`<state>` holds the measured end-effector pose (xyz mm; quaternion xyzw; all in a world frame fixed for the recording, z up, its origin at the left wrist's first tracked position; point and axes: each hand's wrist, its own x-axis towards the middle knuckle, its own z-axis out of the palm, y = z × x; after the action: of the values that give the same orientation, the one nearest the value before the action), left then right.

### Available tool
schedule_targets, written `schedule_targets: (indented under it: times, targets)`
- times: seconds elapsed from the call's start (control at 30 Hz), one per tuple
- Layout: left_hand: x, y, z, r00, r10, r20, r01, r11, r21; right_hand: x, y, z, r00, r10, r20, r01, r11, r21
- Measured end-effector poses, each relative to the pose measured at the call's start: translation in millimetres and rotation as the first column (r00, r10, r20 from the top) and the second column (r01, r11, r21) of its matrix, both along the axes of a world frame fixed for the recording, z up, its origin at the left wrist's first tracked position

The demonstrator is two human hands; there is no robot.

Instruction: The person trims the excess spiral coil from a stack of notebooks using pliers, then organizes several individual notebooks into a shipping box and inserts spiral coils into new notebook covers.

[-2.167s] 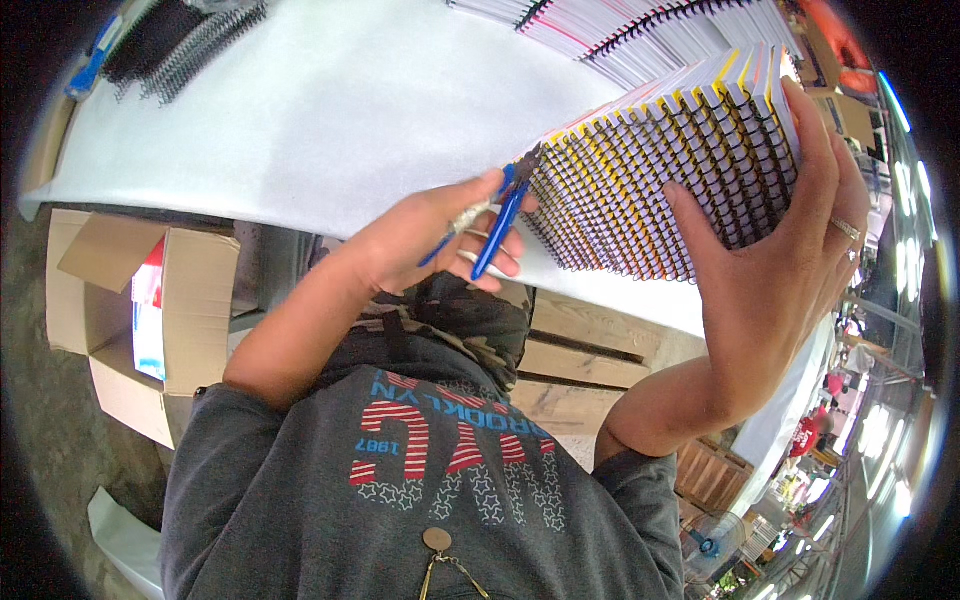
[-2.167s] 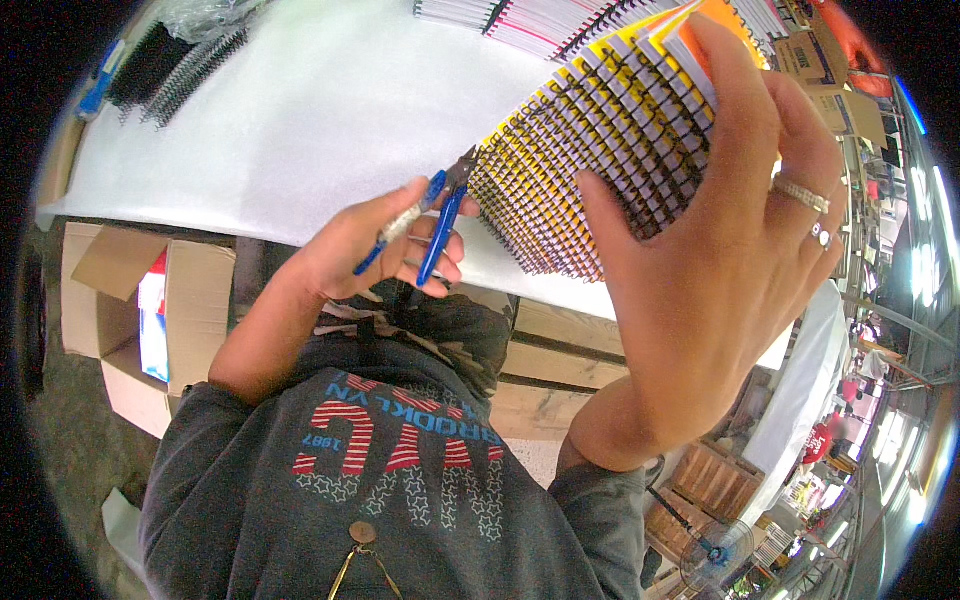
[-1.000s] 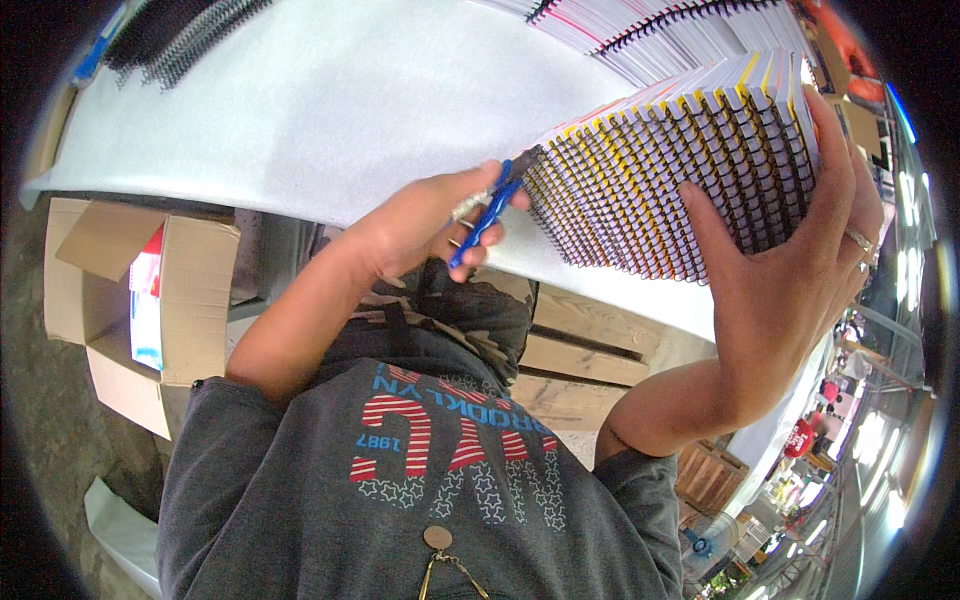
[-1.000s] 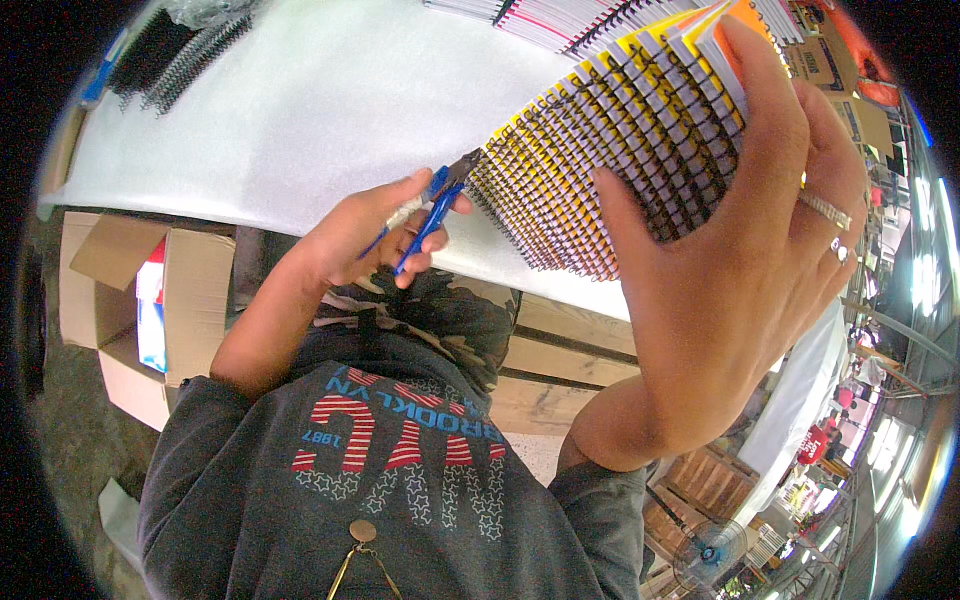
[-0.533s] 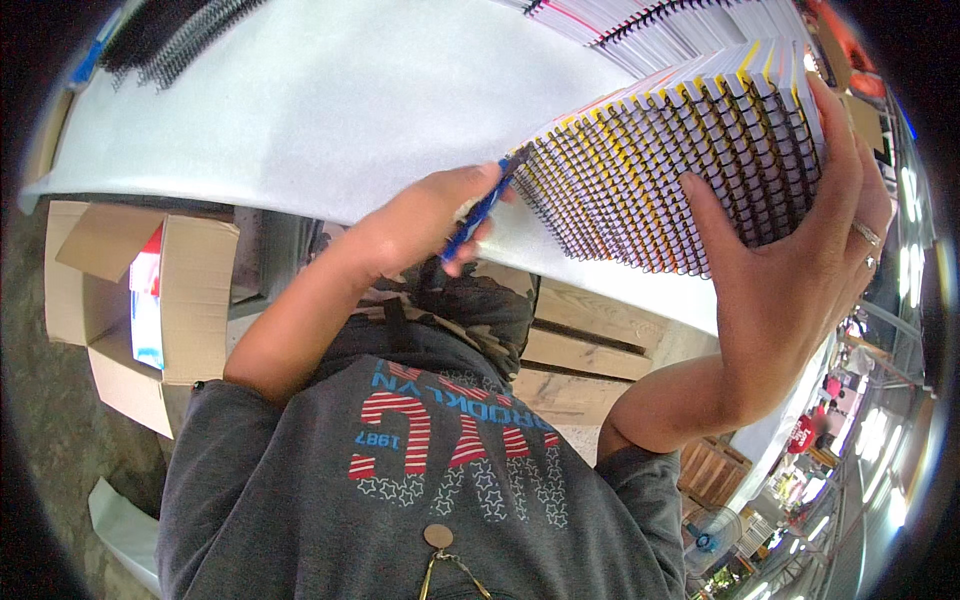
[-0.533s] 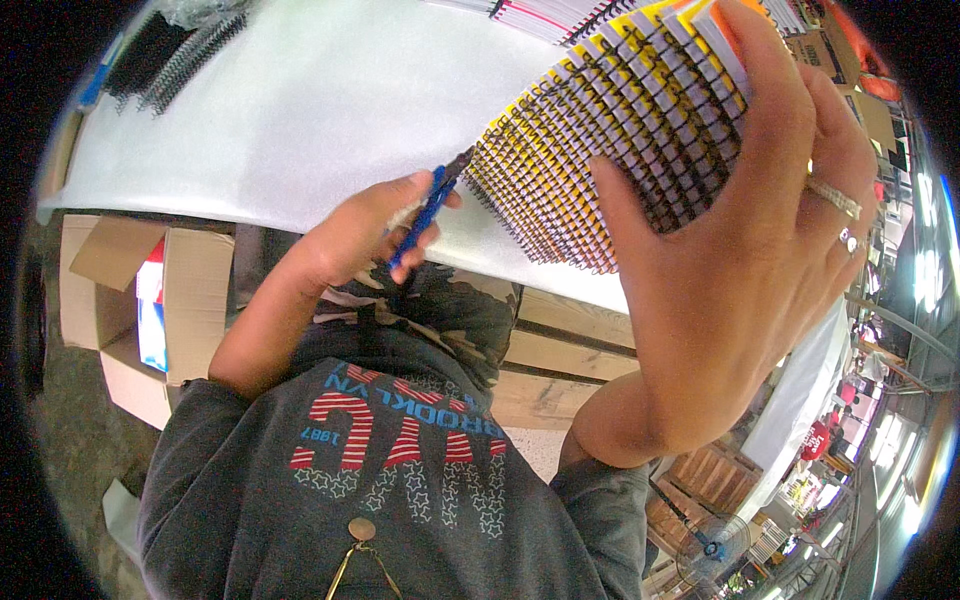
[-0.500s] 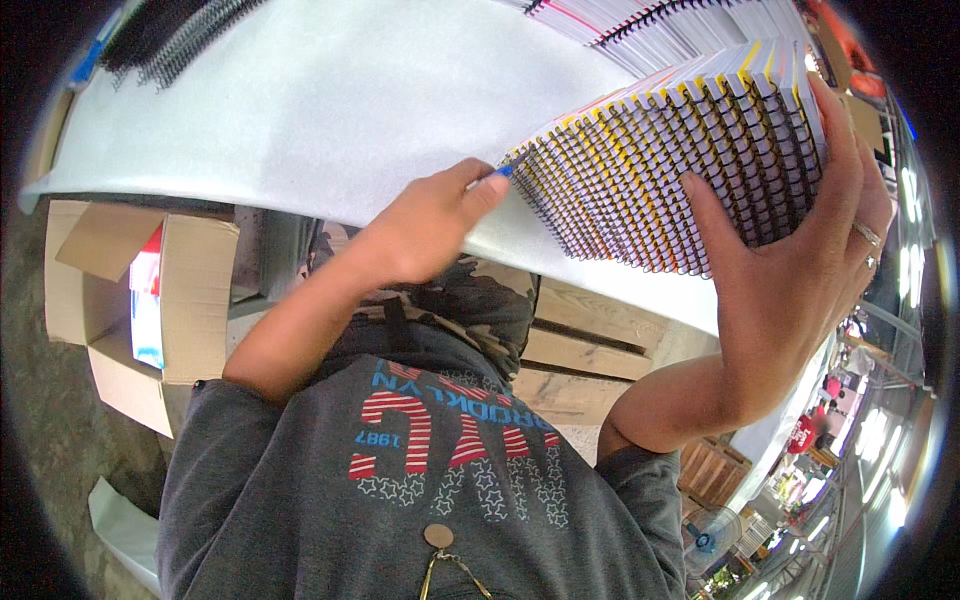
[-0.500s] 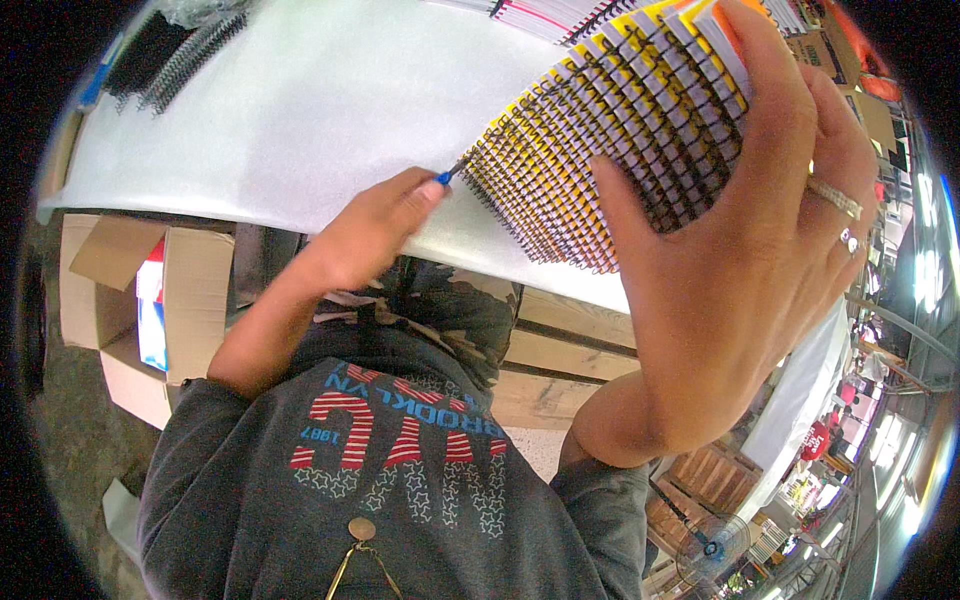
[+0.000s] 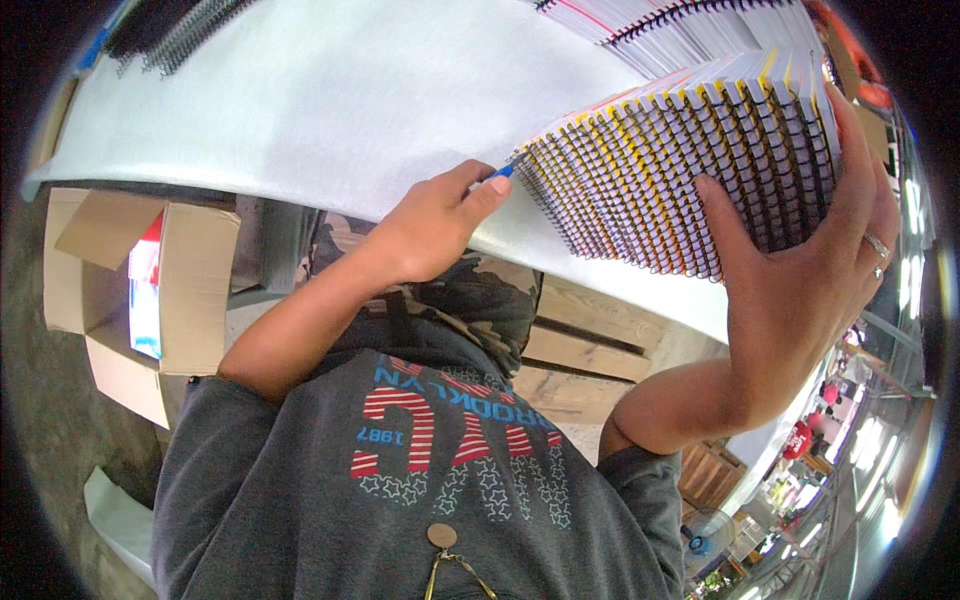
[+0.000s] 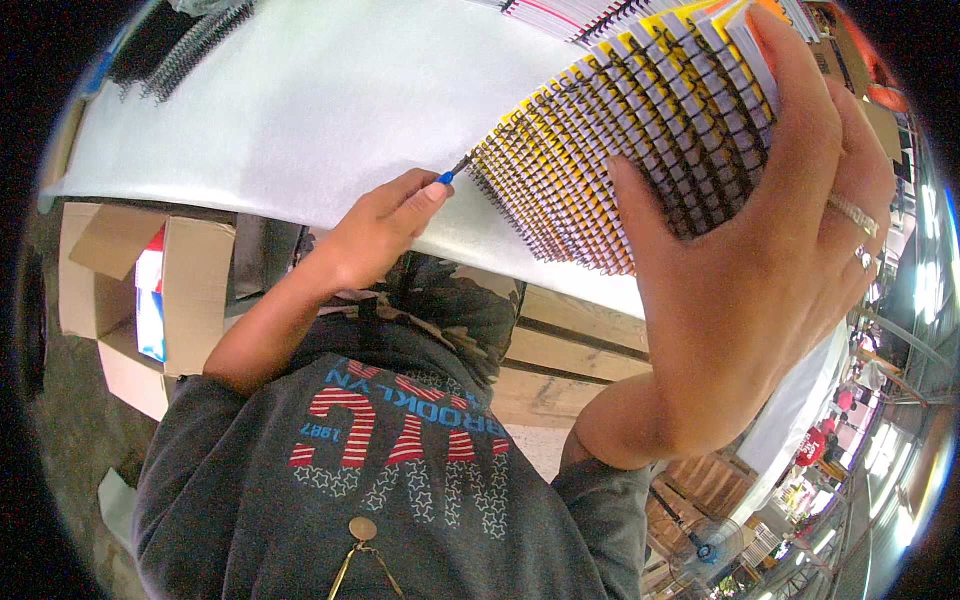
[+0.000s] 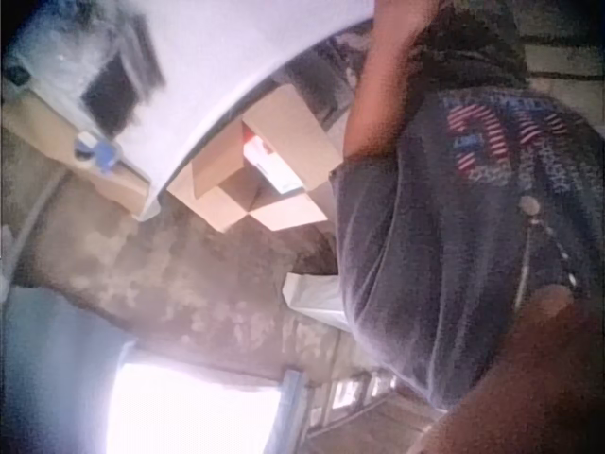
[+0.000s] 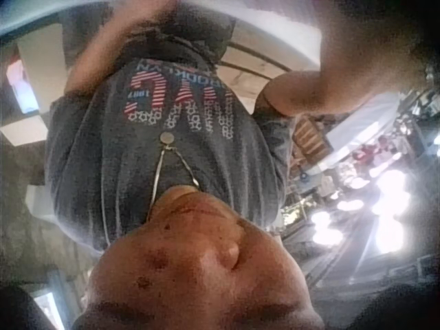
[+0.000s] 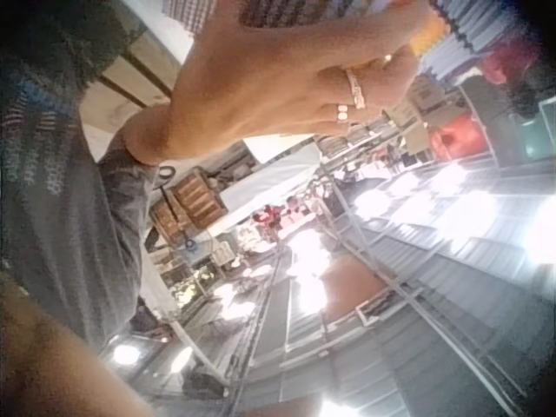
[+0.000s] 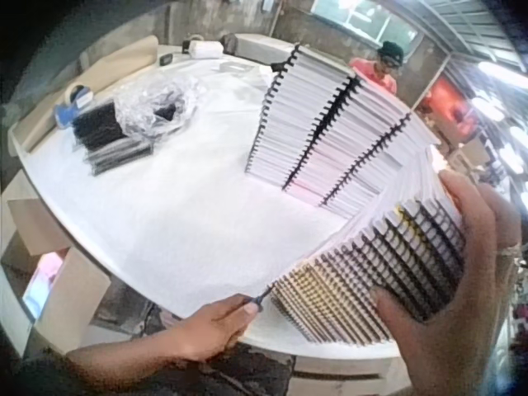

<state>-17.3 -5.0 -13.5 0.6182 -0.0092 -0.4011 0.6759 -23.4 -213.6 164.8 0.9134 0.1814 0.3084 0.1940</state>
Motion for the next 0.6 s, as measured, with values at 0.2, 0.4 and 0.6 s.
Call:
schedule_targets:
  times: [0.2,0.4,0.6]
  targets:
    - [5.9,4.0,-2.8,0.923,-0.127,-0.362,-0.028,0.919,-0.393,1.7,-4.3,3.2,1.0,-0.003,-0.004,0.003,1.0,-0.024]
    - [9.2,5.5,-6.5,0.961,-0.093,-0.26,0.038,0.977,-0.212,0.9,-4.7,-1.4,1.0,0.027,0.007,-0.027,1.0,0.003]
    - [3.3,-2.0,0.1,0.925,-0.185,0.332,0.027,0.903,0.428,1.1,-6.9,0.7,1.0,-0.019,0.005,0.019,1.0,-0.019]
